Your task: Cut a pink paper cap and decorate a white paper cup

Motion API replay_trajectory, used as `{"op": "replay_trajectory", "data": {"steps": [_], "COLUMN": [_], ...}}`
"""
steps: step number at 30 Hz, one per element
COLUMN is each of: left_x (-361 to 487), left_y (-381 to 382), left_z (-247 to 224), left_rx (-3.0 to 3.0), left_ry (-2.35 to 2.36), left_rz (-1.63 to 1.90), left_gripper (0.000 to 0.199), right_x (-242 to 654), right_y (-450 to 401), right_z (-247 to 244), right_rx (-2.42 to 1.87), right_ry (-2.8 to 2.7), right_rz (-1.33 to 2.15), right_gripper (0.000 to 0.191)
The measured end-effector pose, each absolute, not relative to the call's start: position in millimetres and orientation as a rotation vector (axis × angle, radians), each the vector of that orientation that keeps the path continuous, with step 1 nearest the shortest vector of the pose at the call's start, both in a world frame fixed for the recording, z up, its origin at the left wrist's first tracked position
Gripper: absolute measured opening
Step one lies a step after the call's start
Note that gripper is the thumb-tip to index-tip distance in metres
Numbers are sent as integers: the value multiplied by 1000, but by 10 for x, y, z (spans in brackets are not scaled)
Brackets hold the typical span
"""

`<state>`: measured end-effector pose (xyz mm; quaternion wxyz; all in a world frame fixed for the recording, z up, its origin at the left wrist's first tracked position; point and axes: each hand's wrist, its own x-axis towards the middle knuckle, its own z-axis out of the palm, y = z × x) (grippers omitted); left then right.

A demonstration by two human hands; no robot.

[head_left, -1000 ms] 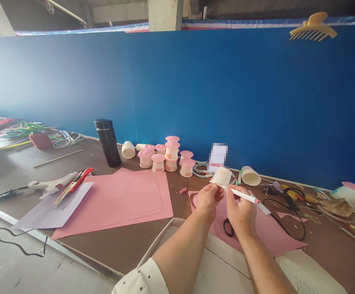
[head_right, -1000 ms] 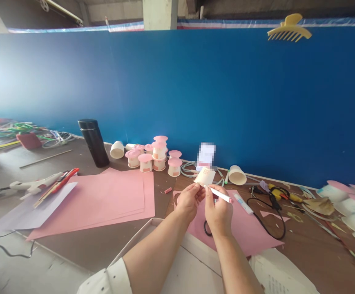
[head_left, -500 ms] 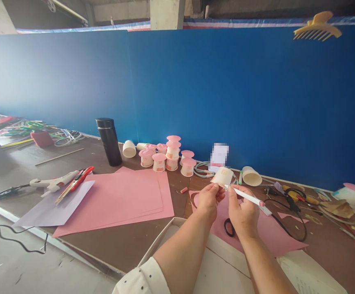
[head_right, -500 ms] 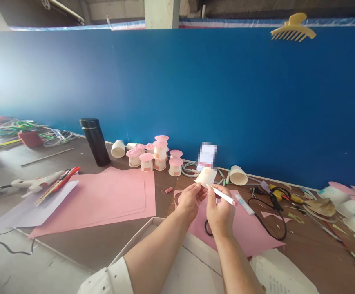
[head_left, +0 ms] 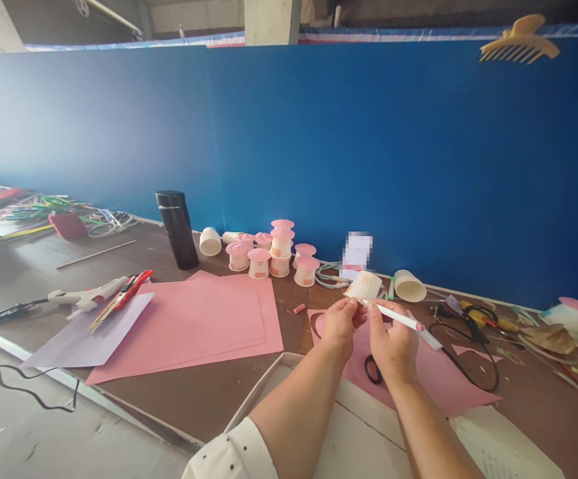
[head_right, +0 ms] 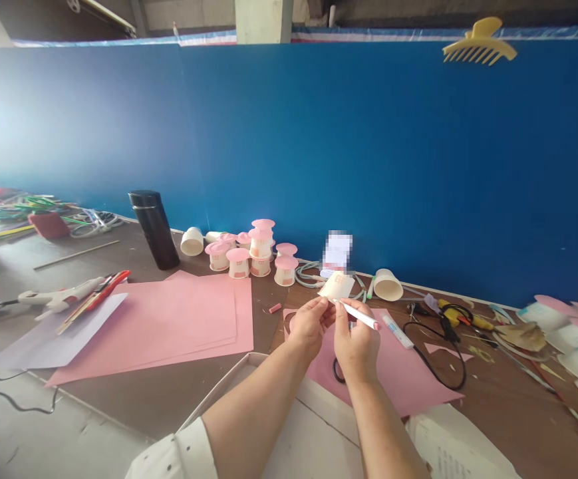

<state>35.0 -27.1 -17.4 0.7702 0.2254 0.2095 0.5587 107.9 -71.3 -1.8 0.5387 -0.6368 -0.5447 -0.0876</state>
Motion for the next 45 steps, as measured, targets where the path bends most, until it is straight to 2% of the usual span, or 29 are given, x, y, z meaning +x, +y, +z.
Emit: {"op": "replay_trajectory", "data": {"steps": [45], "left_x": [386], "left_y": [-259], "left_z": [-230], "left_rx": [691], "left_ry": [526], "left_rz": [1203], "left_gripper": [34], "right_x": [1087], "right_y": [-698], "right_z": [-7], "right_rx": [-1486], "right_ry": [-1291], "right_rz": [-260], "right_gripper": [27]}}
